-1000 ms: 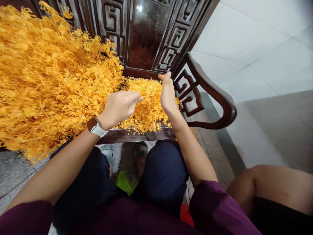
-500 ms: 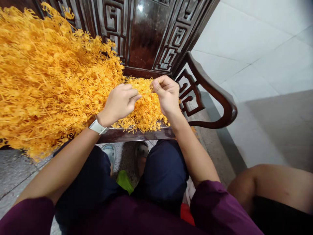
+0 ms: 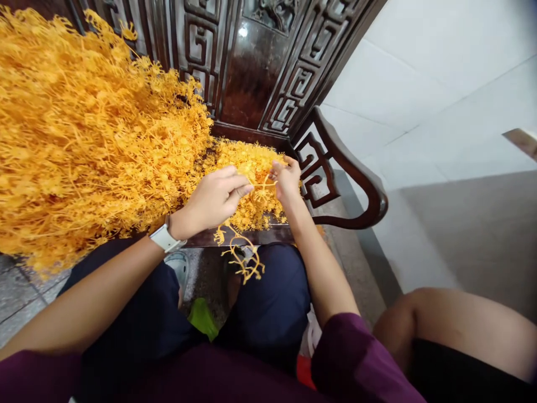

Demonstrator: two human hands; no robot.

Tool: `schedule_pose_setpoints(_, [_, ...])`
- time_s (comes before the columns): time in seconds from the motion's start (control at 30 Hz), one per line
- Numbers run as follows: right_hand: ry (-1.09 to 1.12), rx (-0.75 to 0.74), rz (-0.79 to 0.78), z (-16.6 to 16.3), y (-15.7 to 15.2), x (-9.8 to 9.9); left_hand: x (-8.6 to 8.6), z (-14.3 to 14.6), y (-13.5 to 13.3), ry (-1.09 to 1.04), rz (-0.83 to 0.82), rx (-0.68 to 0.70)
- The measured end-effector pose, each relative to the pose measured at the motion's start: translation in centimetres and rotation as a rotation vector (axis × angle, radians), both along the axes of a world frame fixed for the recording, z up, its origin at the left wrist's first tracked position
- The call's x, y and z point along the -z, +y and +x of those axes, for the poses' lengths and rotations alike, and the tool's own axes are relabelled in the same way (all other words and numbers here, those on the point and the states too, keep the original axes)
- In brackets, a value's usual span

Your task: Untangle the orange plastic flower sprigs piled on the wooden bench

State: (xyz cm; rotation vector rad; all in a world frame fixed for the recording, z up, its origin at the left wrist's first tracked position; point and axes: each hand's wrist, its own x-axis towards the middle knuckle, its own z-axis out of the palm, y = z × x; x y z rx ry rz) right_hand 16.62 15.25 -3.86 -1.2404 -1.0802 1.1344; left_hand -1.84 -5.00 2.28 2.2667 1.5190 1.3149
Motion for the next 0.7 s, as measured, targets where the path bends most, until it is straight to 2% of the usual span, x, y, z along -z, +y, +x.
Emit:
schedule_pose_setpoints(0.07, [-0.136, -0.038, 0.052, 0.1, -0.7, -0.3, 0.7, -0.3, 0.8, -0.027, -0.020, -0.026])
schedule_pose_setpoints(0.17, [-0.290, -0.099, 0.312, -0.3, -2.3, -2.4, 1.2, -1.0, 1.8, -0.012, -0.025, -0.064])
schedule_pose_setpoints(0.23, [-0.296, -0.314, 0.409, -0.9, -4.0, -4.2, 1.2, -1.3, 2.0, 0.068, -0.023, -0.077])
schedule_pose_setpoints(0.33, [-0.268, -0.783, 0.390, -1.6, -6.8, -6.5, 1.3, -1.6, 1.7, 0.209, -0.005, -0.078])
schedule_pose_setpoints(0.4, [-0.263, -0.961, 0.387, -2.0, -8.2, -7.3, 1.4, -1.8, 1.6, 0.272, 0.000, -0.040])
schedule_pose_setpoints(0.47, [-0.272, -0.965, 0.414, -2.3, -8.9, -7.6, 1.5, -2.0, 1.6, 0.292, -0.016, 0.007])
schedule_pose_setpoints(0.57, [-0.245, -0.830, 0.420, -2.5, -9.1, -7.6, 1.3, -2.1, 1.8, 0.222, -0.051, 0.025])
schedule_pose_setpoints(0.7, [-0.150, -0.712, 0.344, -3.2, -8.6, -7.0, 0.3, -1.6, 1.8, 0.054, -0.109, -0.008])
